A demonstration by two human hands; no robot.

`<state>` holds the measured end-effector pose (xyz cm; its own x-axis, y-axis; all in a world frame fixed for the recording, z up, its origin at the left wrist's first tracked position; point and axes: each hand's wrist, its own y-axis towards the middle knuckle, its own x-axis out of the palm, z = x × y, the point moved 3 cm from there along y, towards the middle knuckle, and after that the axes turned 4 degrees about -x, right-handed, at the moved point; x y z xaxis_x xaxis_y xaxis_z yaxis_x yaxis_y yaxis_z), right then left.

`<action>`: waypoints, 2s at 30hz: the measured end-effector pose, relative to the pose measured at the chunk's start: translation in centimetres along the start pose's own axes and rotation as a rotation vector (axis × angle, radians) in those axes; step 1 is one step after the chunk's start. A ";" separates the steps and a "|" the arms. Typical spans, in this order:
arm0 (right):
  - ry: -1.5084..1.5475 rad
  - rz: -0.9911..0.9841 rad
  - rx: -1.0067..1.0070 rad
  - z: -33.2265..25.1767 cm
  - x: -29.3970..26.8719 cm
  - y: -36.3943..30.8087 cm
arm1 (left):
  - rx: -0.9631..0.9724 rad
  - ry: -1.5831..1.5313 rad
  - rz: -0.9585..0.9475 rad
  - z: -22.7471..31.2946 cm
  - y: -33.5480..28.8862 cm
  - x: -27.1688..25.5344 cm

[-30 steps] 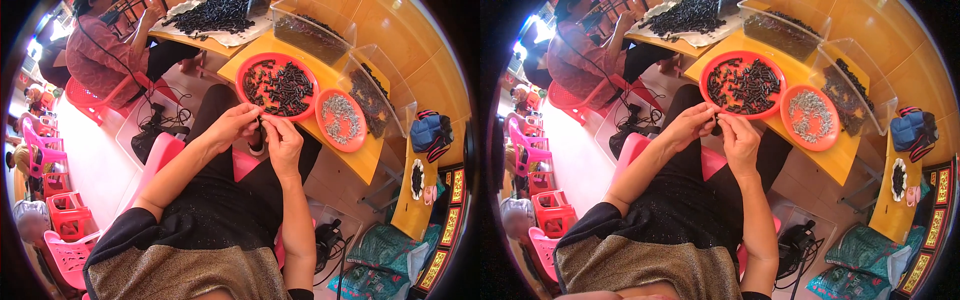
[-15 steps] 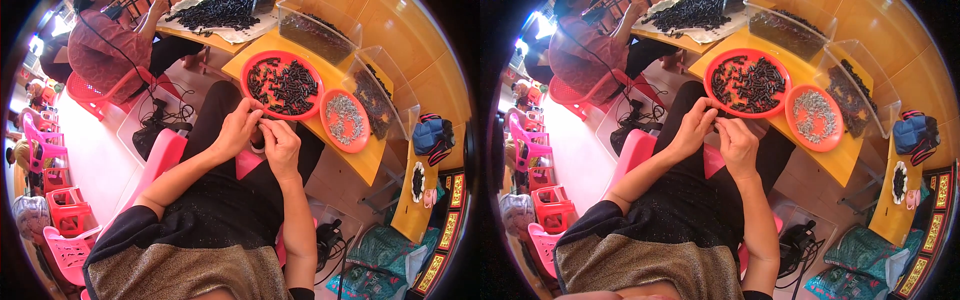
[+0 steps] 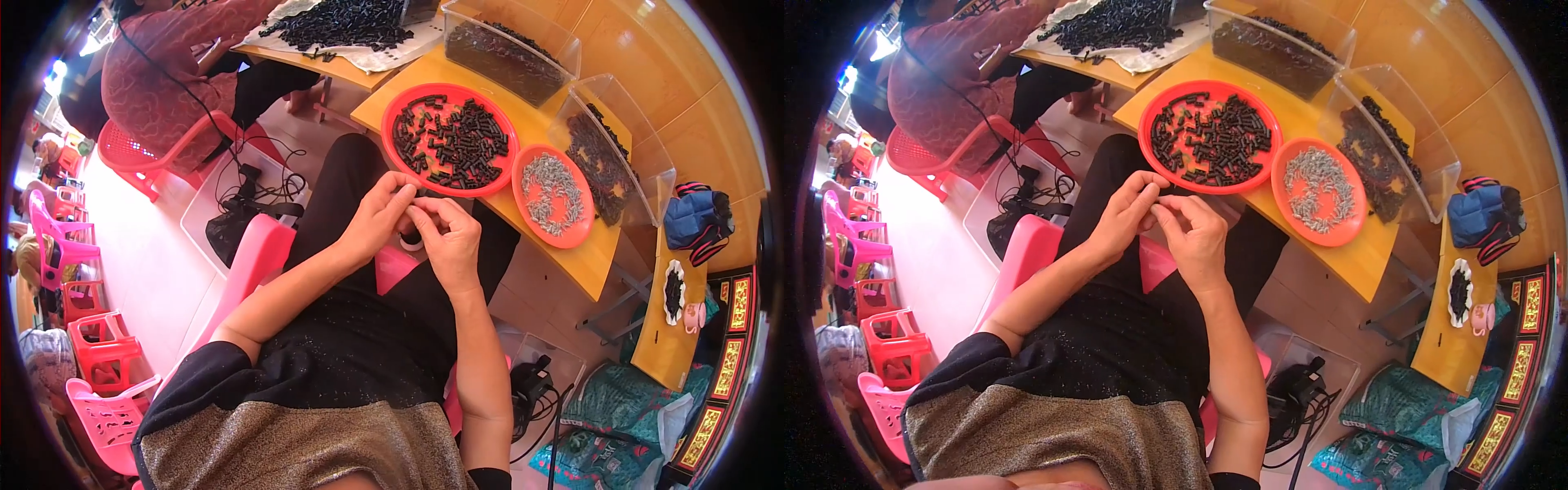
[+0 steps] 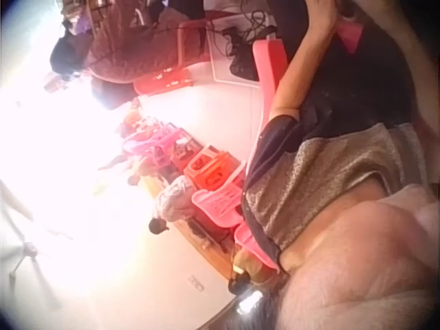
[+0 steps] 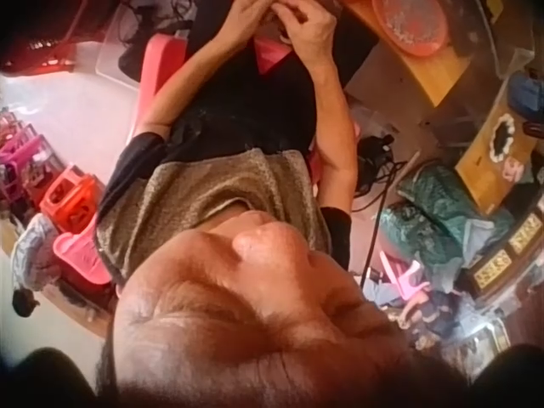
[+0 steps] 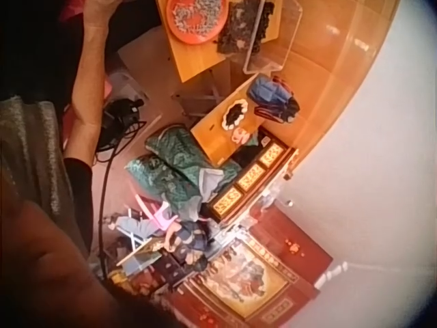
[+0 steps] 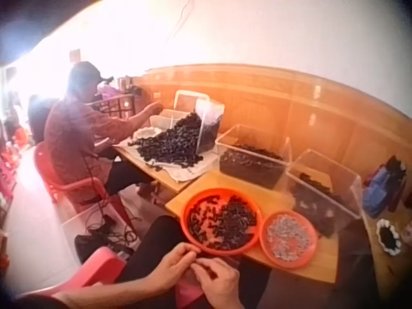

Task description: The person takes black plastic pieces and pins from containers on the table and assembles them together by hand.

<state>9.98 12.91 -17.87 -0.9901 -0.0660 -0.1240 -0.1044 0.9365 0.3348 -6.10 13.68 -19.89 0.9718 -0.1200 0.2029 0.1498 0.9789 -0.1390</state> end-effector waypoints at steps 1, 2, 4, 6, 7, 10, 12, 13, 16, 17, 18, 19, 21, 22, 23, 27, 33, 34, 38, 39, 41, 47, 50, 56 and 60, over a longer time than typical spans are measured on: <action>-0.006 0.001 0.001 0.3 0.0 0.0 | -0.057 -0.178 -0.079 -0.5 0.1 0.0; 0.009 0.058 -0.017 0.8 -0.1 0.1 | -0.057 -0.183 -0.083 -1.0 0.2 -0.1; 0.017 0.117 -0.033 0.8 -0.4 0.3 | -0.139 -0.362 -0.144 -1.3 0.2 0.2; 0.161 0.113 0.155 1.2 -0.5 0.2 | -0.157 -0.410 -0.125 -1.7 0.1 0.4; 0.158 0.115 0.156 1.3 -0.5 0.2 | -0.175 -0.454 -0.102 -1.8 0.1 0.3; 0.300 0.085 0.261 2.1 -0.1 0.0 | -0.175 -0.534 -0.107 -2.4 -0.1 -0.2; 0.445 0.080 0.327 2.7 0.2 -0.1 | -0.156 -0.569 -0.115 -2.7 -0.2 -0.1; 0.445 0.081 0.327 2.8 0.3 -0.2 | -0.136 -0.604 -0.120 -2.7 -0.3 0.0; 0.614 0.107 0.416 3.4 0.6 -0.5 | -0.186 -0.578 -0.084 -3.3 -0.5 0.4; 0.650 0.122 0.436 3.7 0.7 -0.6 | -0.190 -0.578 -0.087 -3.4 -0.4 0.4; 0.689 0.135 0.453 3.6 0.8 -0.7 | -0.201 -0.590 -0.101 -3.7 -0.5 0.3; 0.689 0.137 0.452 3.5 0.7 -0.7 | -0.212 -0.601 -0.115 -4.0 -0.5 0.2; 0.658 0.103 0.438 3.0 0.8 -0.6 | -0.219 -0.637 -0.154 -4.2 -0.4 -0.2; 0.658 0.108 0.436 2.9 0.8 -0.7 | -0.226 -0.674 -0.190 -4.2 -0.4 -0.3; 0.626 0.096 0.421 2.8 0.8 -0.7 | -0.229 -0.673 -0.195 -4.3 -0.4 -0.4; 0.289 0.082 0.365 1.8 0.0 -0.2 | -0.250 -0.706 -0.187 -3.1 -1.0 -0.8; -0.645 0.257 0.062 1.0 -6.1 3.9 | -0.317 -0.648 -0.222 -3.3 -0.7 -2.3; -0.749 0.234 0.039 1.3 -6.8 4.3 | -0.321 -0.645 -0.238 -3.5 -0.7 -2.3; -0.979 0.134 0.015 2.7 -7.9 6.2 | -0.348 -0.677 -0.292 -4.8 -0.3 -1.8; -1.013 0.098 -0.014 2.9 -7.8 6.7 | -0.359 -0.673 -0.300 -5.0 -0.3 -1.5; -1.048 0.027 -0.003 3.7 -7.5 7.4 | -0.372 -0.671 -0.308 -5.4 -0.4 -1.2; -0.979 0.128 -0.080 3.8 -9.2 8.9 | -0.436 -0.662 -0.295 -6.3 -0.2 -1.8; -0.930 0.141 -0.030 3.5 -9.8 8.1 | -0.435 -0.654 -0.287 -6.8 0.0 -1.9; -0.831 0.263 -0.051 3.2 -10.8 7.3 | -0.468 -0.650 -0.296 -6.7 -0.3 -1.3; -0.833 0.275 -0.051 3.5 -10.9 7.1 | -0.477 -0.660 -0.299 -6.7 -0.4 -1.2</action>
<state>20.36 21.49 -17.39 -0.5919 0.4512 -0.6679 0.1037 0.8644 0.4920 -6.08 12.35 -26.54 0.5972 -0.0963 0.7963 0.5864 0.7298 -0.3515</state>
